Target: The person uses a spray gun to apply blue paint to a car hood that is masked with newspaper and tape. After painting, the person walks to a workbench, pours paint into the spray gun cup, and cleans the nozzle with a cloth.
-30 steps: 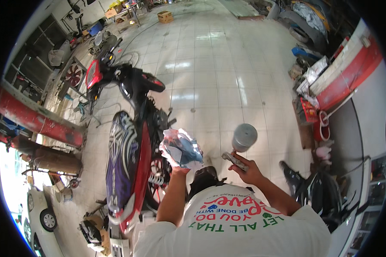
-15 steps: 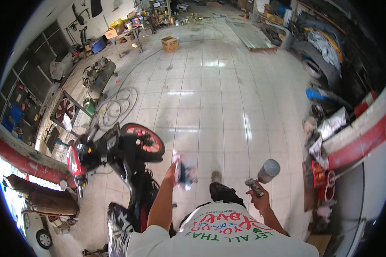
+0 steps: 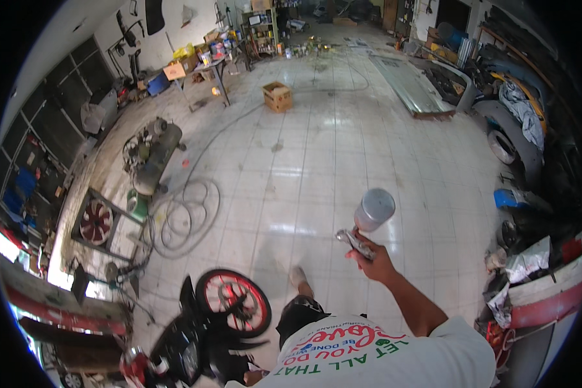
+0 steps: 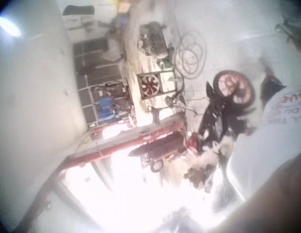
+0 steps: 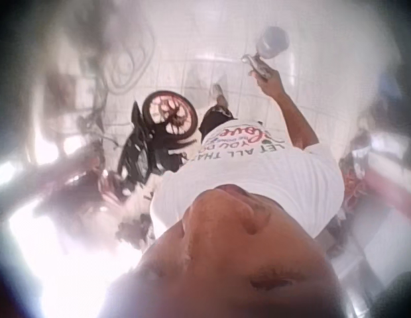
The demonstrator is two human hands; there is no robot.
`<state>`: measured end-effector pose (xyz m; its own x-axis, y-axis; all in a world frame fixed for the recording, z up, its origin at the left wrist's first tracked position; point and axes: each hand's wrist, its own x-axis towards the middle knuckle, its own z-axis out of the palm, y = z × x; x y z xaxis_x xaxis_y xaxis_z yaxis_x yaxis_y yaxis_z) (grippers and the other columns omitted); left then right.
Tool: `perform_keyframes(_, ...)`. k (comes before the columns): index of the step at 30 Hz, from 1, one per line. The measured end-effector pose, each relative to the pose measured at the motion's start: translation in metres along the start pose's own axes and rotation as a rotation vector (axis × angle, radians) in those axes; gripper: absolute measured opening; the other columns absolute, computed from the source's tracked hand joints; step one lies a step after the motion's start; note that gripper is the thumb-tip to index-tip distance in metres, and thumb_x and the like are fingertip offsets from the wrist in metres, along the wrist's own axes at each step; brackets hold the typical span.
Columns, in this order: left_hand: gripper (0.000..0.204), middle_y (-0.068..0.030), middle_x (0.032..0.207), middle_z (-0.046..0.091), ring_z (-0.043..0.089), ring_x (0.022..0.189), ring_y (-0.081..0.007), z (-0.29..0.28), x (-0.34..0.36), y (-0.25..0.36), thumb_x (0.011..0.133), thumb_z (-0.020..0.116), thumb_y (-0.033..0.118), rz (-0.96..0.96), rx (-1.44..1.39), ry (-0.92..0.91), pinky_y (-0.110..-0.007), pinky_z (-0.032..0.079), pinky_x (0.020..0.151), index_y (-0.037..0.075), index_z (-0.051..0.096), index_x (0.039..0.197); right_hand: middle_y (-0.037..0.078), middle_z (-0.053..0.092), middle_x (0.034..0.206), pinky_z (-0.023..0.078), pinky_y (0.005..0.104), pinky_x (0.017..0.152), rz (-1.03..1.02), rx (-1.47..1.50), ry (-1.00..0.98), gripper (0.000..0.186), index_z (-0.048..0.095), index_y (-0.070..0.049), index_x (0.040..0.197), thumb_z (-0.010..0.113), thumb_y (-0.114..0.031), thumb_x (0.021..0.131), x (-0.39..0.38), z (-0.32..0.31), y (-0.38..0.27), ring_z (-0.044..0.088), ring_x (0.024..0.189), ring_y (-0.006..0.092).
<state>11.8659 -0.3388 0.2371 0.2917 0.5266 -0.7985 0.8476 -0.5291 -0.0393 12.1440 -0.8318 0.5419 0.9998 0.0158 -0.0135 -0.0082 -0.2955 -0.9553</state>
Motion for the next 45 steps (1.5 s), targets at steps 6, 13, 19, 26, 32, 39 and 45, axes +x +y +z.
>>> perform_keyframes(6,0.054,-0.0209,0.097,0.076,0.074,0.094,-0.0353,-0.224,0.161,0.342,0.088,0.068,0.049,0.501,0.063,0.315,-0.05,0.057,0.079,0.001,0.073,0.11,0.003,0.078,0.091,0.049,0.0243,0.055,0.214,0.243,0.055,0.058,0.048,-0.006,0.152,0.067,-0.007,0.097,0.235,0.023,-0.012,0.055,0.057,0.0054)
perform_keyframes(13,0.035,-0.0219,0.101,0.074,0.07,0.098,-0.0423,-0.493,0.179,0.846,0.088,0.069,0.036,1.042,-0.186,0.397,-0.05,0.055,0.084,0.006,0.074,0.107,0.004,0.077,0.092,0.05,0.0253,0.055,0.288,0.091,0.198,0.058,0.048,-0.004,0.151,0.065,-0.002,0.096,0.496,0.015,0.04,0.055,0.056,0.0063)
perform_keyframes(19,0.042,-0.0254,0.114,0.071,0.068,0.108,-0.0448,-0.593,0.257,1.005,0.092,0.062,0.043,0.675,0.001,0.482,-0.054,0.054,0.092,0.006,0.07,0.111,0.005,0.077,0.092,0.049,0.0243,0.053,0.29,0.182,0.196,0.057,0.048,-0.003,0.151,0.063,-0.002,0.096,0.792,0.02,0.042,0.057,0.056,0.0061)
perform_keyframes(26,0.066,-0.02,0.131,0.068,0.066,0.121,-0.0353,-0.653,0.366,0.945,0.084,0.076,0.053,-0.062,0.005,0.106,-0.044,0.057,0.096,0.003,0.067,0.126,0.006,0.079,0.091,0.055,0.0287,0.073,-0.043,-0.052,-0.015,0.056,0.052,-0.008,0.149,0.069,-0.013,0.096,1.172,0.041,-0.044,0.071,0.074,0.0135)
perform_keyframes(32,0.061,-0.0179,0.13,0.068,0.065,0.123,-0.0319,-0.721,0.452,1.098,0.086,0.073,0.048,0.002,0.315,-0.034,-0.045,0.053,0.1,0.007,0.065,0.13,0.009,0.079,0.094,0.055,0.0301,0.082,-0.046,-0.058,-0.055,0.053,0.053,-0.004,0.147,0.069,-0.016,0.097,1.429,0.13,-0.057,0.075,0.088,0.0168)
perform_keyframes(39,0.065,-0.0231,0.123,0.07,0.065,0.121,-0.0371,-0.946,0.648,1.436,0.094,0.059,0.06,0.509,0.451,0.317,-0.047,0.051,0.102,0.002,0.066,0.124,0.007,0.078,0.09,0.055,0.0296,0.083,0.252,0.046,-0.05,0.053,0.052,-0.003,0.148,0.066,-0.01,0.097,1.65,0.199,-0.068,0.072,0.084,0.0121)
perform_keyframes(45,0.047,-0.0288,0.112,0.07,0.067,0.109,-0.0452,-1.197,0.737,1.826,0.089,0.068,0.04,0.771,-0.145,0.51,-0.053,0.054,0.09,0.002,0.067,0.118,0.01,0.079,0.091,0.055,0.0298,0.082,0.167,-0.076,0.1,0.054,0.052,-0.002,0.147,0.067,-0.005,0.095,1.841,0.206,-0.07,0.075,0.086,0.0176)
